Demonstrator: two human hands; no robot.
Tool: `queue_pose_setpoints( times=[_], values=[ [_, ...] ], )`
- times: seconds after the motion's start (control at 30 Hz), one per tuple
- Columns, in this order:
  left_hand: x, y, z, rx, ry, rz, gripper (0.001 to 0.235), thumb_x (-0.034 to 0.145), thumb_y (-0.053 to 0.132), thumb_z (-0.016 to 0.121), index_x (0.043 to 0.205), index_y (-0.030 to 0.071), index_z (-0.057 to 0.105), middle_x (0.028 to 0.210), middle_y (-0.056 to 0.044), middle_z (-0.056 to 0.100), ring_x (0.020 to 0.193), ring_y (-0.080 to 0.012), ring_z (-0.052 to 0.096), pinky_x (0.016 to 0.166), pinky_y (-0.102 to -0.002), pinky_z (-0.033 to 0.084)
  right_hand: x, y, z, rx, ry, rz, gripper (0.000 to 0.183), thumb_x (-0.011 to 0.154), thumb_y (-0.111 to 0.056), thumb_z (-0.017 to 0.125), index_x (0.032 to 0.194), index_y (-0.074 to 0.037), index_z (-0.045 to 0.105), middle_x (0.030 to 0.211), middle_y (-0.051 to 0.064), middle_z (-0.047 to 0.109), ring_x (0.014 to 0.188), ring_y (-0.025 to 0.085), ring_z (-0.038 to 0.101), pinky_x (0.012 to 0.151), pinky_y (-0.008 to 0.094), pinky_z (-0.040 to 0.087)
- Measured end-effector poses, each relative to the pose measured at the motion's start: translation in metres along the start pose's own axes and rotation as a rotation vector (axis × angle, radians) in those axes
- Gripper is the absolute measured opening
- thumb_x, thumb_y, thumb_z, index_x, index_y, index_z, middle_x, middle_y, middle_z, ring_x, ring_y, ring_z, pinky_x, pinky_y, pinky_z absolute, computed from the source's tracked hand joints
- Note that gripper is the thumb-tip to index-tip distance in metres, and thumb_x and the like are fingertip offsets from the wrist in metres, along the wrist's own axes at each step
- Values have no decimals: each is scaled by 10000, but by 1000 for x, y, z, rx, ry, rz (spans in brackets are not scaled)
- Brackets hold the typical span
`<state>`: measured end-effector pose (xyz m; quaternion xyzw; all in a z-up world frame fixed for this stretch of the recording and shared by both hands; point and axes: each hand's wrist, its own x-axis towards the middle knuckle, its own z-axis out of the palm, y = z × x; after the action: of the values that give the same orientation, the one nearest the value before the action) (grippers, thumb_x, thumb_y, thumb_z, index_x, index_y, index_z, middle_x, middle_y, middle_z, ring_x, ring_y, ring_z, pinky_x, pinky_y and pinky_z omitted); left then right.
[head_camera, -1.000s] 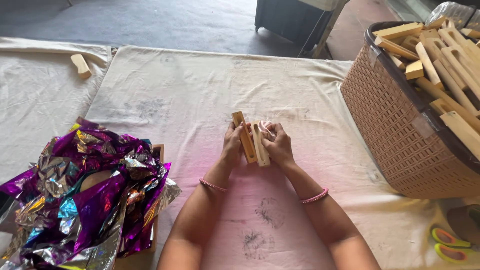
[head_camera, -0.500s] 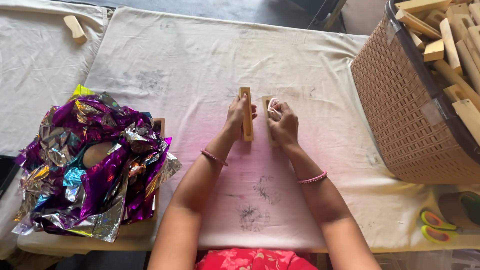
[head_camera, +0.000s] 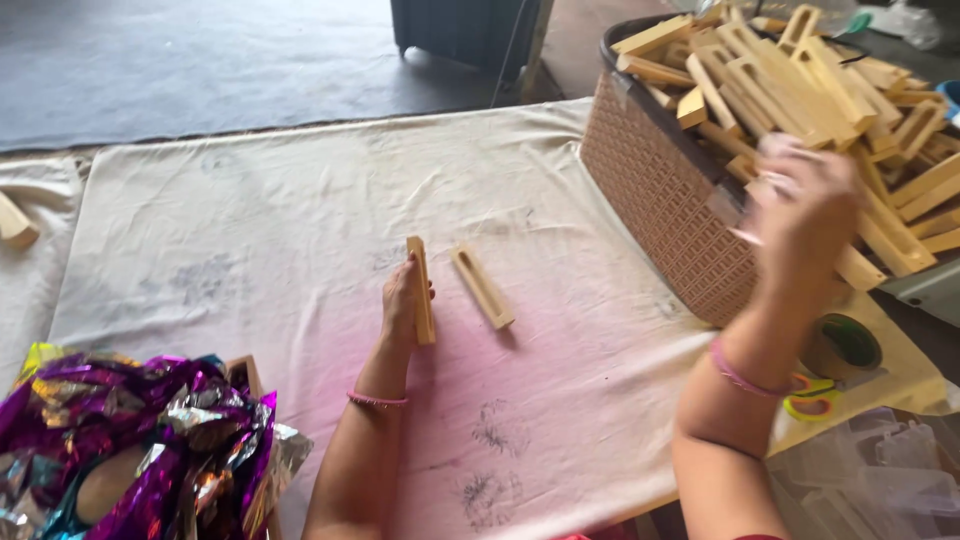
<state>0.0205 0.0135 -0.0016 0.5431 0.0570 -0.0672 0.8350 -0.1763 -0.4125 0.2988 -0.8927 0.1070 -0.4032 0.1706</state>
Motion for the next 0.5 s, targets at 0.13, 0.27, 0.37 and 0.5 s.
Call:
queue_pose_setpoints(
  times=[0.13, 0.27, 0.37, 0.5],
  values=[
    [-6, 9, 5, -10, -8, 2, 537, 963, 480, 621, 1276, 45, 629, 889, -62, 614, 699, -160, 631, 616, -311, 565, -15, 10, -48, -322, 83, 74, 317, 848, -284, 875, 1050, -95, 719, 1108, 160, 722, 987, 365, 700, 875, 472, 554],
    [-6, 3, 5, -52, 2, 4, 515, 960, 474, 619, 1244, 46, 656, 848, -68, 615, 681, -164, 620, 609, -310, 556, -17, 31, -49, -487, -108, 108, 579, 700, -445, 965, 1051, -103, 657, 980, 154, 750, 900, 373, 710, 768, 499, 547],
    [-9, 6, 5, -66, 0, 19, 518, 969, 472, 623, 1225, 23, 657, 847, -68, 621, 687, -163, 621, 615, -311, 555, -15, 32, -40, -435, -159, 94, 565, 718, -405, 937, 1097, -115, 636, 964, 138, 749, 881, 357, 721, 765, 493, 557],
    [-14, 13, 8, -49, 4, 31, 529, 972, 486, 630, 1199, 9, 657, 867, -68, 630, 710, -156, 625, 631, -309, 553, -27, -16, 10, -398, -168, -110, 499, 706, -333, 903, 1063, -91, 651, 913, 153, 716, 863, 330, 722, 781, 462, 586]
  ],
)
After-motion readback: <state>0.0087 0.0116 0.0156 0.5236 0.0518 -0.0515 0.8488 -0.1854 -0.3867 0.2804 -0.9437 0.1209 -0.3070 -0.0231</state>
